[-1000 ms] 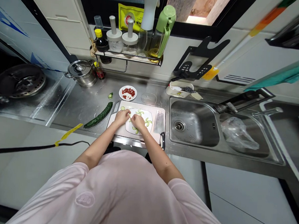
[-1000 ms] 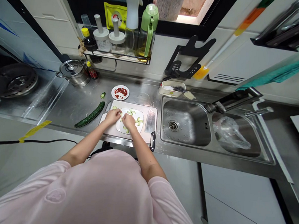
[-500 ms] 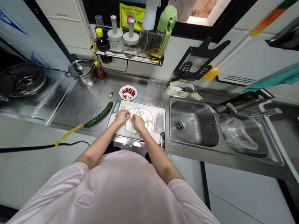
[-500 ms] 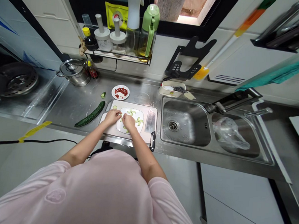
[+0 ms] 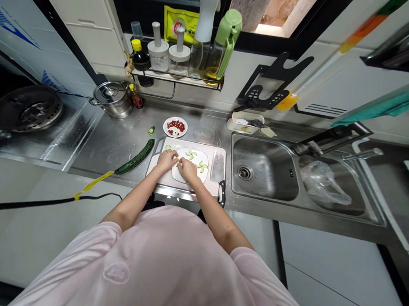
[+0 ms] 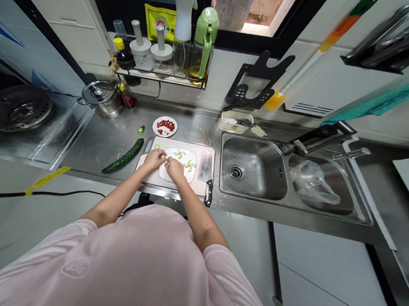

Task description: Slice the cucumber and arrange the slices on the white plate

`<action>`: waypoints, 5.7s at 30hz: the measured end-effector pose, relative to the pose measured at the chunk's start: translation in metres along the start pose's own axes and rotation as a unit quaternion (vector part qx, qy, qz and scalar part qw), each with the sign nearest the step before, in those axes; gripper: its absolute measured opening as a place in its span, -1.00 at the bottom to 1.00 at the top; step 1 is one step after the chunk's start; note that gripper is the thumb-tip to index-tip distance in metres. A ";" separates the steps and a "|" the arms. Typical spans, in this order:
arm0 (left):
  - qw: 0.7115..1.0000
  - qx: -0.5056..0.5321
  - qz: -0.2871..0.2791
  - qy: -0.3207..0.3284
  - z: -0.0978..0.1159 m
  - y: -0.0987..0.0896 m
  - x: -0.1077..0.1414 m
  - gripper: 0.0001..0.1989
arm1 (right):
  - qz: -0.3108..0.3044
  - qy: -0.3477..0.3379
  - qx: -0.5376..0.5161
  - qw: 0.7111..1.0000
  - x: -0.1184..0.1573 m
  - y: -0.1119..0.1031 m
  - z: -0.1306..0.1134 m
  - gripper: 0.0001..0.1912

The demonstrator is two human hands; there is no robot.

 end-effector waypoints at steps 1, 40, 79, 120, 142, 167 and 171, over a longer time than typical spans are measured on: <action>1.000 0.001 0.000 0.000 0.000 0.000 0.000 -0.81 | -0.001 -0.001 0.000 1.000 0.000 0.000 0.000 -0.78; 1.000 -0.018 -0.005 -0.007 0.000 0.001 0.001 -0.79 | -0.015 -0.035 0.063 0.997 -0.001 0.003 -0.010 -0.73; 0.976 0.010 0.132 -0.171 -0.055 -0.019 0.006 -0.64 | 0.315 0.064 -0.337 0.885 0.090 -0.080 0.108 -0.65; 0.973 0.021 0.109 -0.204 -0.041 -0.017 -0.018 -0.77 | 0.271 0.075 -0.350 0.893 0.097 -0.064 0.105 -0.65; 0.798 0.586 0.136 -0.030 0.088 -0.107 0.030 -0.60 | 0.301 -0.075 -0.398 0.863 0.063 -0.169 0.008 -0.72; 0.527 0.787 -0.252 -0.196 0.133 -0.052 0.056 -0.51 | 0.241 -0.170 -0.439 0.848 0.053 -0.185 -0.041 -0.76; 0.522 0.790 -0.263 -0.187 0.140 -0.057 0.057 -0.47 | 0.226 -0.168 -0.452 0.847 0.053 -0.183 -0.040 -0.77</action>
Point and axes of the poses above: each hand's wrist, its own x-axis away from the middle knuckle, its own y-axis out of the palm, z = x × y, the point moved 6 cm from there along -x, towards the middle knuckle, and after that the axes turned 2 degrees about y, right-handed, at the moved point
